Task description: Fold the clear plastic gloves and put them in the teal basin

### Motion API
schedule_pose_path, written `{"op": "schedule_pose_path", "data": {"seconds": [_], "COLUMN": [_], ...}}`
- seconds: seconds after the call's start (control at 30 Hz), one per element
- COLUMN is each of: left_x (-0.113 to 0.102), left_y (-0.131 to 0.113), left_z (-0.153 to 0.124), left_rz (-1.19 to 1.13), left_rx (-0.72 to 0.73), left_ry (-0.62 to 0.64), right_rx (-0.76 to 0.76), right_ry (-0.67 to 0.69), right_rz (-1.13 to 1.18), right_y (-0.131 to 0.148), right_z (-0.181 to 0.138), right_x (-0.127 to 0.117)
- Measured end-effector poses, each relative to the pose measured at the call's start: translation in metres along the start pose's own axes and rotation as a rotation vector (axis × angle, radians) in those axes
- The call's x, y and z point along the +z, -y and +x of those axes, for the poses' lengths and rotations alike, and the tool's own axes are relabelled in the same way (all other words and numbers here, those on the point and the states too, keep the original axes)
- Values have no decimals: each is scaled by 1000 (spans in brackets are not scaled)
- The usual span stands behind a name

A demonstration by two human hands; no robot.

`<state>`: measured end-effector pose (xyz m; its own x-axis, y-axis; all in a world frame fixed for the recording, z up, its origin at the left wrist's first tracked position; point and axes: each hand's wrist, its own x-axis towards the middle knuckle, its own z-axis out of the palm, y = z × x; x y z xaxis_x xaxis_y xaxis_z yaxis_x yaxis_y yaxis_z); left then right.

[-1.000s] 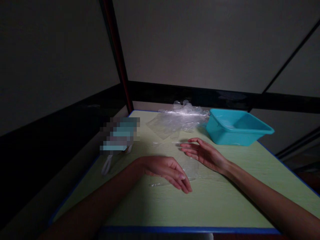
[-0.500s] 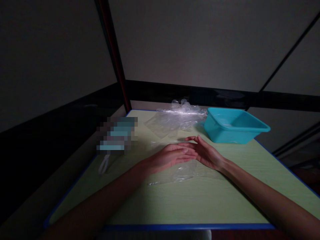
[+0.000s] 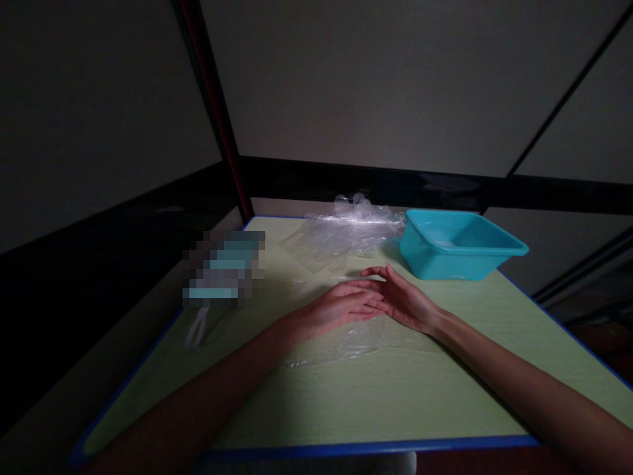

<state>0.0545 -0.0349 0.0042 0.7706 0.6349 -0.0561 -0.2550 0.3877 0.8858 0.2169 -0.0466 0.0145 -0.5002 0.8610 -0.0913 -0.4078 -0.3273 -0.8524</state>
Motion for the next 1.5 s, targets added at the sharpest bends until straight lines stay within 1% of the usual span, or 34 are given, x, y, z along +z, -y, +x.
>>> {"op": "schedule_pose_path", "data": {"seconds": [0.1,0.23,0.47,0.6,0.73,0.83,1.07,1.23,1.5], "left_x": [-2,0,-3,-2,5,7,2,5,4], "left_y": [0,-3,2,4,-1,-4,-4,-9,-9], "left_z": [1,0,0,2,1,1,0,-4,-10], "left_rz": [-3,-19,12,35,130,161,175,189,161], "left_rx": [-18,-5,-6,-16,-54,-76,-88,-122,-151], "left_ry": [16,31,28,1,-5,7,48,81,153], "right_rx": [-9,-10,49,50,64,69,81,66,63], "right_ry": [33,68,-4,6,8,13,31,60,34], "right_rz": [39,68,28,-25,-43,-50,-33,-32,-42], "right_y": [3,4,-2,-3,-2,-3,-4,-4,-1], "right_z": [-1,-2,-1,-1,0,1,1,2,1], "right_x": [2,2,-1,-1,-1,-2,-4,-5,0]}}
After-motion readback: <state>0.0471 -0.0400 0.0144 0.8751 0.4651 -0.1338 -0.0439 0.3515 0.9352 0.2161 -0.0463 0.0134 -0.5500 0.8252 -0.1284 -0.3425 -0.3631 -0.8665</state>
